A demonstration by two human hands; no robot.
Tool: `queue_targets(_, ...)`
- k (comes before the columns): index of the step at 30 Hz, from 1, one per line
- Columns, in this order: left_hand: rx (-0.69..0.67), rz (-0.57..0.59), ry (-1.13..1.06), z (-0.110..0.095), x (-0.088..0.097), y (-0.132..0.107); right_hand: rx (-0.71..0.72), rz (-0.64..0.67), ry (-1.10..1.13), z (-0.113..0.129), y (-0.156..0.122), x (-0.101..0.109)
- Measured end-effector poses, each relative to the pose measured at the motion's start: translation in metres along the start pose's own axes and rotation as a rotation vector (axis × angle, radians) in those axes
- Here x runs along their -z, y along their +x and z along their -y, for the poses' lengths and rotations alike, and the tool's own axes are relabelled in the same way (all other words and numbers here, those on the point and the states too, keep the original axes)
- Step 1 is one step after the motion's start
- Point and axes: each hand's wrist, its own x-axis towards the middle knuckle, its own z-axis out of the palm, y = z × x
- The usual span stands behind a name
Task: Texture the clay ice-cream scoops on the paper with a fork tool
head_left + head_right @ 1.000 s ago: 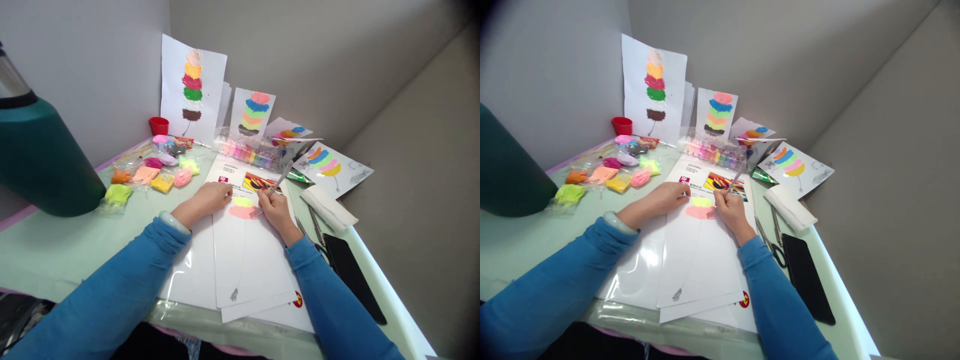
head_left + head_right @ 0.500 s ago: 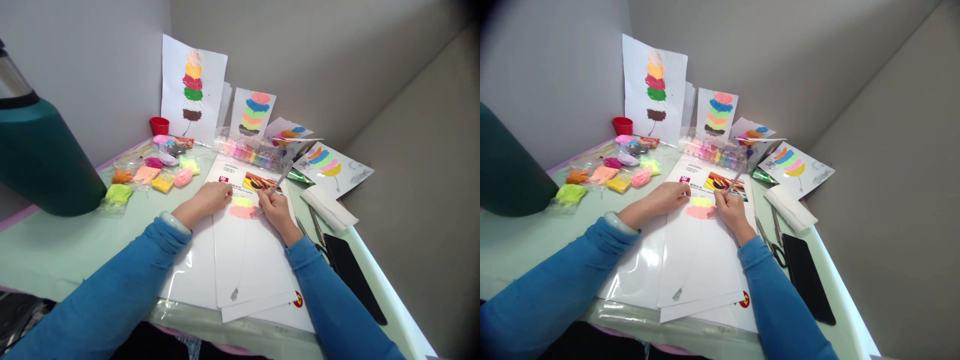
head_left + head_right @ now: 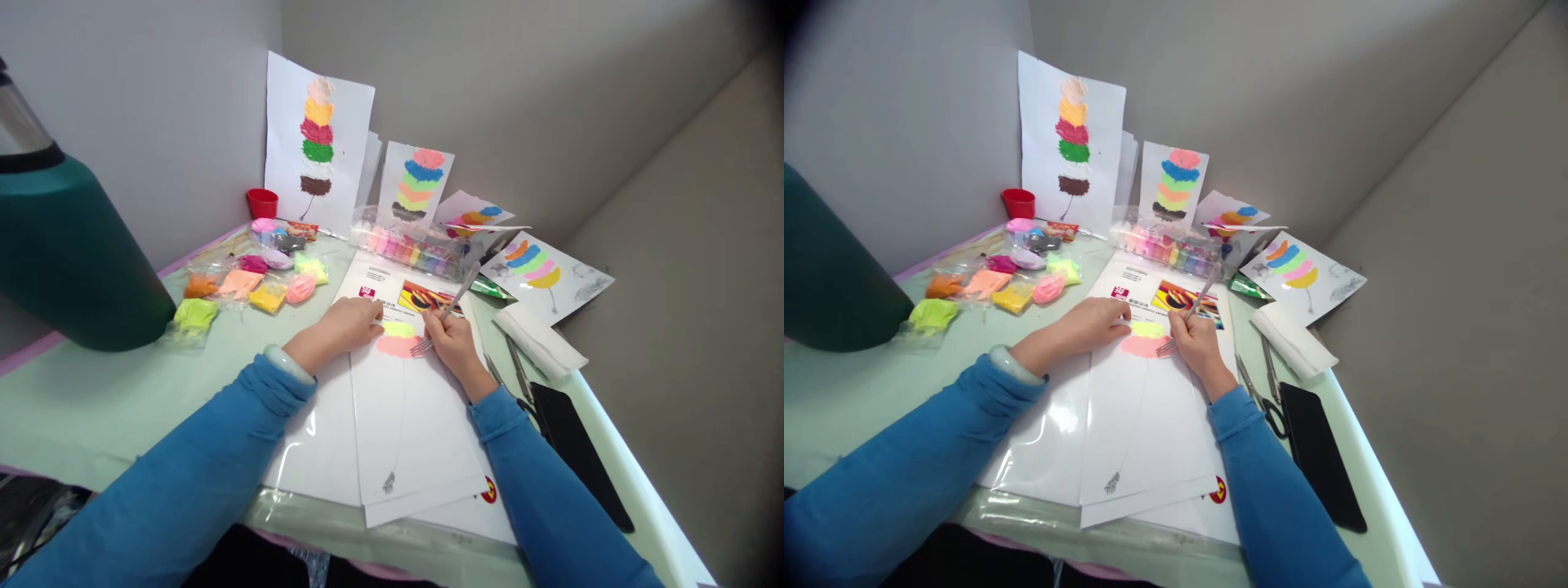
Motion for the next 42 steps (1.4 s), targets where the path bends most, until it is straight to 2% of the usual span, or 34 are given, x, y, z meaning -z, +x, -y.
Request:
queue_targets(26, 0.073, 0.024, -0.085, 0.008, -0.004, 0.004, 0.021, -0.005, -0.017, -0.003, 0.000, -0.001)
queue_targets(42, 0.075, 0.004, -0.083, 0.009, -0.007, 0.005, 0.003, -0.105, 0.022, -0.003, 0.001, 0.000)
